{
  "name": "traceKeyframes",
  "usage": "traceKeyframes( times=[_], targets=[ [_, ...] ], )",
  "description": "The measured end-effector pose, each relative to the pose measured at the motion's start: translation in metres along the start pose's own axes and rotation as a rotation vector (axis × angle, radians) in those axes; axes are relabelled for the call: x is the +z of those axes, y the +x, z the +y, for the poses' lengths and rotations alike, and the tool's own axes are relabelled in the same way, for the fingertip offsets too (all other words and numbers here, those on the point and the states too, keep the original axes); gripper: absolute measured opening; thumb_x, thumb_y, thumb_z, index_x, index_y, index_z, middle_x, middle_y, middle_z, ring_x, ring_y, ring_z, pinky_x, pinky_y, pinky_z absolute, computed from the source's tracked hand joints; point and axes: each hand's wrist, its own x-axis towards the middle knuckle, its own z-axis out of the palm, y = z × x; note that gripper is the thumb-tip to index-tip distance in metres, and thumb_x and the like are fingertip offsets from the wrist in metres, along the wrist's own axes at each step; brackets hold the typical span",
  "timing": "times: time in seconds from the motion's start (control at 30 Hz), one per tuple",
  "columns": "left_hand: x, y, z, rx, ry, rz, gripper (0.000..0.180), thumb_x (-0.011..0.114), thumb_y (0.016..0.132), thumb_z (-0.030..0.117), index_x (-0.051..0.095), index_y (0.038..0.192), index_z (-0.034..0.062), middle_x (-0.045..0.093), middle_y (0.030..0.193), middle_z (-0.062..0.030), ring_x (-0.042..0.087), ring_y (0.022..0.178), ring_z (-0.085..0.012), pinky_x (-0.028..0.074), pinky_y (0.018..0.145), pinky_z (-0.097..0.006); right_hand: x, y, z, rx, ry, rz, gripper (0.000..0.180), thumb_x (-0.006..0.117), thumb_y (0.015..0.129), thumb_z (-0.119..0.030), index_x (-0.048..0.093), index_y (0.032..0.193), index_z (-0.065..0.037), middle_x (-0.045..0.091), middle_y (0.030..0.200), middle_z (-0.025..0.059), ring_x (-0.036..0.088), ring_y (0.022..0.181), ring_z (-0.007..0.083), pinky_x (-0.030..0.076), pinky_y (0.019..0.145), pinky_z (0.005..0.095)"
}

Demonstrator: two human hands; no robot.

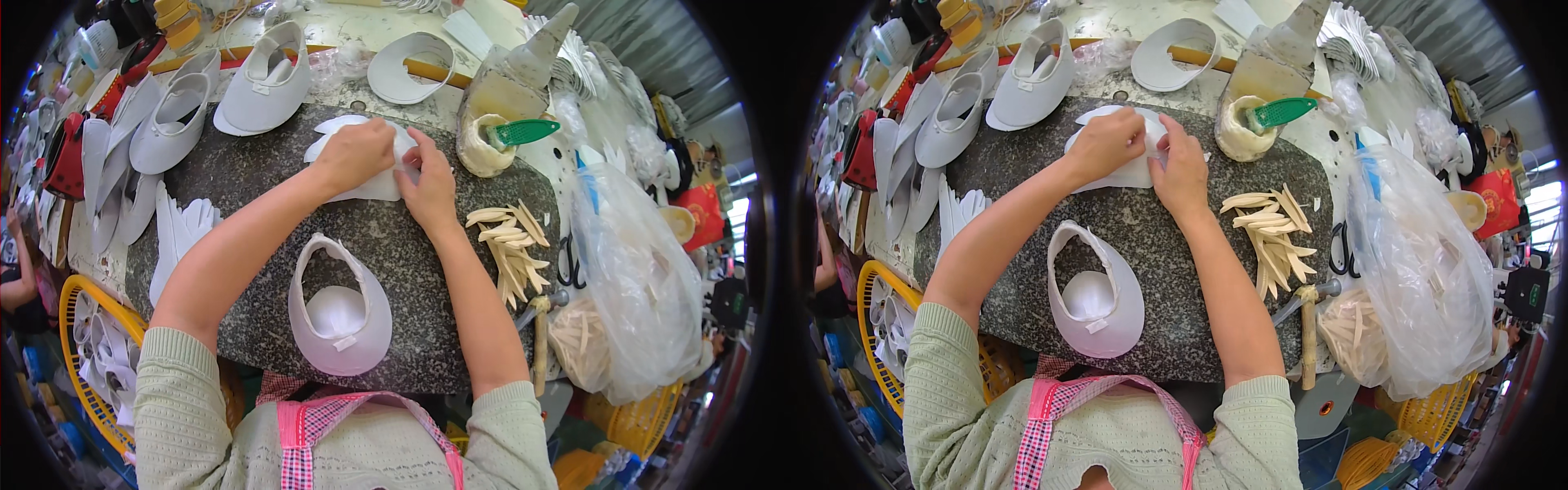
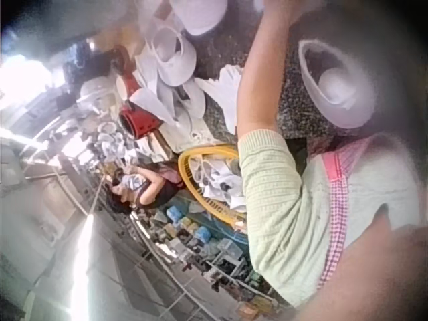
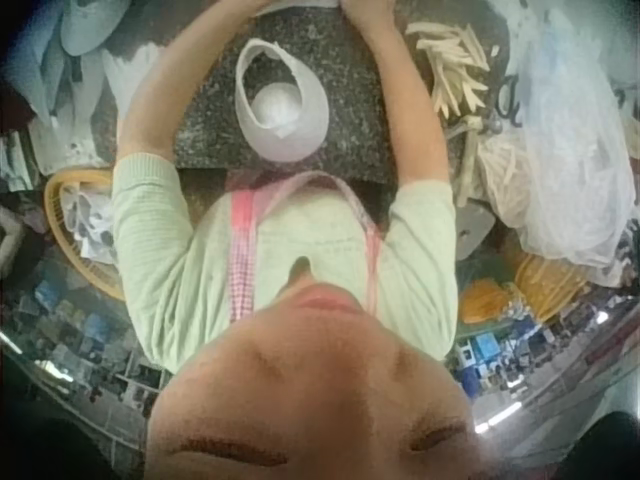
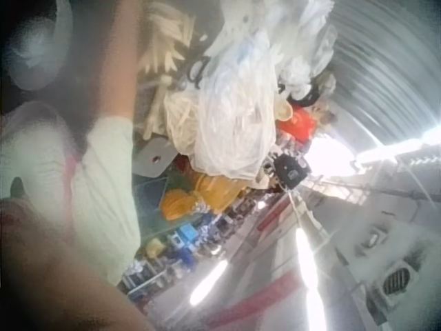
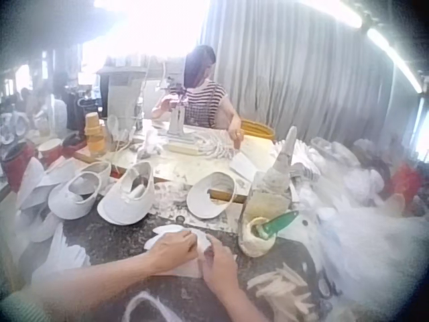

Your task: The person assembles shoe components by hand, folding and pressing white fabric and plastic parts onto the main body and attaching a decorative bow.

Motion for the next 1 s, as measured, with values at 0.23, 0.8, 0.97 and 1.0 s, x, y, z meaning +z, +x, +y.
traceKeyframes(
  times=[0.23, 0.8, 0.97, 1.0],
  targets=[
    [-0.051, 0.002, -0.044, -1.003, -1.365, 0.692, 0.013, 0.060, 0.081, 0.013, 0.055, 0.069, 0.0083, 0.048, 0.057, 0.0015, 0.039, 0.045, -0.0064, 0.030, 0.040, -0.022, 0.001, 0.001, -0.005, -0.167, -0.106, 0.009, 0.062, 0.065, 0.067, 0.001, 0.043, 0.125, -0.005, 0.056, 0.088, 0.0101, 0.050, 0.082, 0.0287, 0.041, 0.076, 0.0379],
    [0.000, 0.012, -0.011, -0.139, 0.106, 0.038, 0.012, 0.062, 0.073, 0.016, 0.058, 0.076, 0.0059, 0.056, 0.072, -0.0093, 0.060, 0.069, -0.0271, 0.048, 0.062, -0.036, 0.003, -0.004, -0.001, -0.105, -0.057, 0.069, 0.075, 0.072, 0.068, -0.011, 0.035, 0.132, -0.007, 0.057, 0.087, 0.0090, 0.050, 0.080, 0.0275, 0.042, 0.075, 0.0378],
    [-0.040, 0.000, -0.034, -0.572, -0.241, 0.220, 0.014, 0.059, 0.080, 0.015, 0.058, 0.081, 0.0015, 0.055, 0.062, -0.0072, 0.057, 0.056, -0.0181, 0.045, 0.054, -0.031, -0.001, -0.001, -0.006, -0.106, -0.138, 0.014, 0.082, 0.076, 0.064, -0.019, 0.034, 0.134, -0.009, 0.056, 0.091, 0.0088, 0.047, 0.081, 0.0273, 0.040, 0.077, 0.0379],
    [-0.040, -0.005, -0.034, -0.650, -0.337, 0.308, 0.014, 0.058, 0.081, 0.016, 0.059, 0.081, 0.0020, 0.053, 0.059, -0.0045, 0.054, 0.053, -0.0145, 0.043, 0.051, -0.028, -0.001, -0.001, -0.007, -0.118, -0.160, 0.015, 0.082, 0.076, 0.064, -0.020, 0.034, 0.134, -0.010, 0.056, 0.092, 0.0087, 0.047, 0.082, 0.0271, 0.040, 0.077, 0.0380]
  ],
)
